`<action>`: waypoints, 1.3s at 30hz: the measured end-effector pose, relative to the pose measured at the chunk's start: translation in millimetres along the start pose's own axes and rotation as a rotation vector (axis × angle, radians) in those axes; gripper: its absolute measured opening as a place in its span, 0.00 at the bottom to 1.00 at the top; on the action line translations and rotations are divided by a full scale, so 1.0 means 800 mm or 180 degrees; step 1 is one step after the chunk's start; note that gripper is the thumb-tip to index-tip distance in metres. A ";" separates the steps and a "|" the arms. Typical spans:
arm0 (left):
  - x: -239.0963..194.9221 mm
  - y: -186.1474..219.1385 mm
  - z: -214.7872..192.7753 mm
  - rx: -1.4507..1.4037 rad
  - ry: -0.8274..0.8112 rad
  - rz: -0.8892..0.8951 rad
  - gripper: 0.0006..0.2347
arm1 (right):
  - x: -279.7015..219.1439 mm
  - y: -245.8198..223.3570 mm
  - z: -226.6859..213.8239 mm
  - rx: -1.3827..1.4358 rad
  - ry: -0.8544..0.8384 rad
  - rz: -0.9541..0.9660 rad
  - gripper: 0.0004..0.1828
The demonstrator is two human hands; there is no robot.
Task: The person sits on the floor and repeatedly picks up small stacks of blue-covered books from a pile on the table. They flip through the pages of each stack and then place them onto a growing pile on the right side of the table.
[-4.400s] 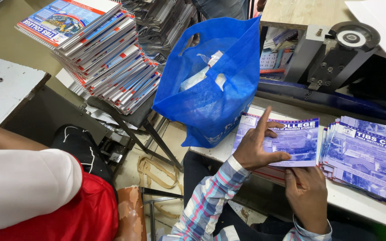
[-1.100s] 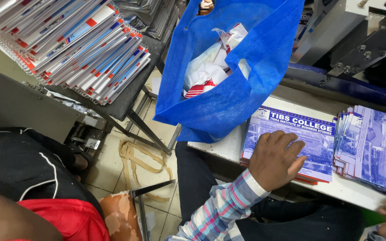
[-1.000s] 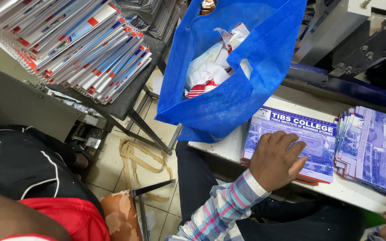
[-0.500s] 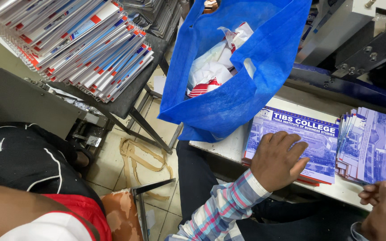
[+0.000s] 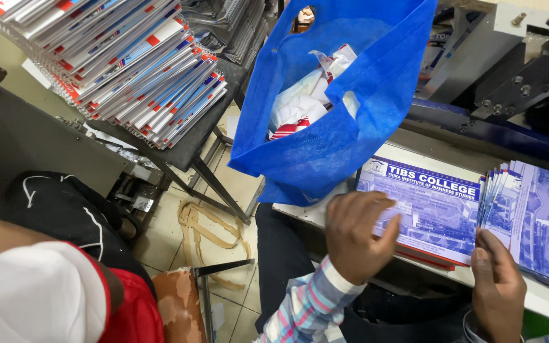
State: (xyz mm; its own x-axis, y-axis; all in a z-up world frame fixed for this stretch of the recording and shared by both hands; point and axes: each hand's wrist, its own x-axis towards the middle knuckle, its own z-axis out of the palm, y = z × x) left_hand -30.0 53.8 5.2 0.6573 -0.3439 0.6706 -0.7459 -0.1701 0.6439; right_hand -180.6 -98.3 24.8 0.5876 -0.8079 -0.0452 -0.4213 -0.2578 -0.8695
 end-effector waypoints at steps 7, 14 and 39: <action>-0.011 -0.008 -0.035 -0.0446 -0.0115 -0.1636 0.31 | 0.000 -0.006 0.013 -0.0253 -0.0312 0.0584 0.43; -0.050 -0.016 0.002 0.0198 -0.0853 -0.1426 0.40 | 0.002 -0.004 0.003 -0.0323 -0.0488 0.0488 0.47; 0.049 0.055 0.086 -0.0050 -0.1322 -0.1117 0.40 | -0.013 0.038 0.032 -0.0568 0.0912 -0.1836 0.30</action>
